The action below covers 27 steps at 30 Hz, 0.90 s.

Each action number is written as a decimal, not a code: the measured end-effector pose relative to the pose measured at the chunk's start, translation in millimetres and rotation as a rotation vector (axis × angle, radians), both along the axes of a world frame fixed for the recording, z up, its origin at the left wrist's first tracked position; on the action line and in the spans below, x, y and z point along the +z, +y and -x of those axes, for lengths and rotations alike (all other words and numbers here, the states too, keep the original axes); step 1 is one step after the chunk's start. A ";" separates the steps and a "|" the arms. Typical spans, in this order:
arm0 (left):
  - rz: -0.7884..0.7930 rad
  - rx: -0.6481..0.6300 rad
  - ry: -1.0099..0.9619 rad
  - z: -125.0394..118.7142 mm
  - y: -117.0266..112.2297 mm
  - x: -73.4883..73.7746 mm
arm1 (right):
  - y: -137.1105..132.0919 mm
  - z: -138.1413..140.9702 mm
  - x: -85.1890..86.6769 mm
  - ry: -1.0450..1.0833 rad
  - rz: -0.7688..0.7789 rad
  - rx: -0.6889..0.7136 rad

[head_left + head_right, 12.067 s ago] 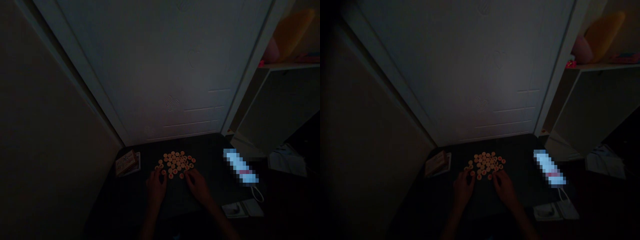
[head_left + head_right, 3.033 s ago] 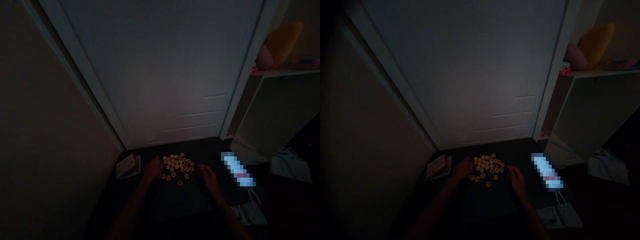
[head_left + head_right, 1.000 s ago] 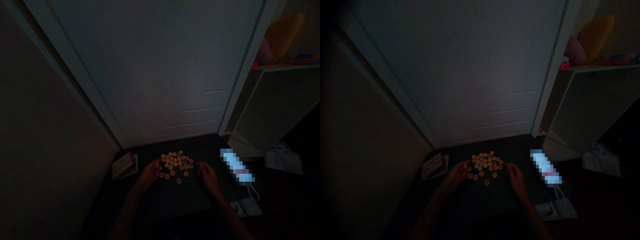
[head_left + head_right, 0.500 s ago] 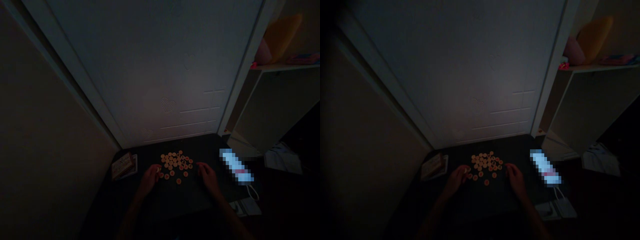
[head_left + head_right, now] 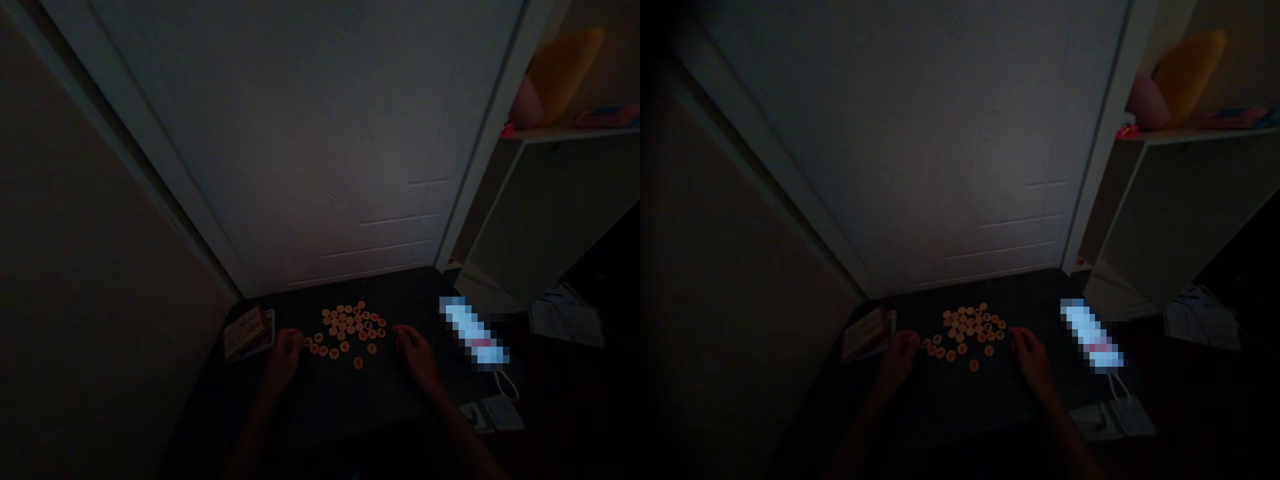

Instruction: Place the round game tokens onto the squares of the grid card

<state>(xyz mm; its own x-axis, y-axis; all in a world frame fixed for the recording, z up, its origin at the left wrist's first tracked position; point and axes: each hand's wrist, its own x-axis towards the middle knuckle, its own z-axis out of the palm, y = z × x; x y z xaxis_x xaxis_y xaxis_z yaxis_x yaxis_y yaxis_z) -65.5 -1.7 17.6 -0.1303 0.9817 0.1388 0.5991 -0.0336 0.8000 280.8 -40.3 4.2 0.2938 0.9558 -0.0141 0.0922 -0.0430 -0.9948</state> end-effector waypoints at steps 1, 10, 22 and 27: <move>-0.006 0.023 0.023 2.7 0.9 -1.3 | -0.2 0.4 0.7 0.000 0.005 -0.002; -0.056 0.039 0.222 2.4 3.4 -10.8 | 1.1 1.3 0.7 -0.001 0.007 -0.013; -0.059 0.061 0.358 -1.1 9.0 -11.8 | 0.0 0.8 1.2 -0.011 -0.011 0.015; -0.073 0.061 0.390 -3.1 8.9 -10.8 | 0.6 0.8 -0.7 -0.023 -0.003 0.009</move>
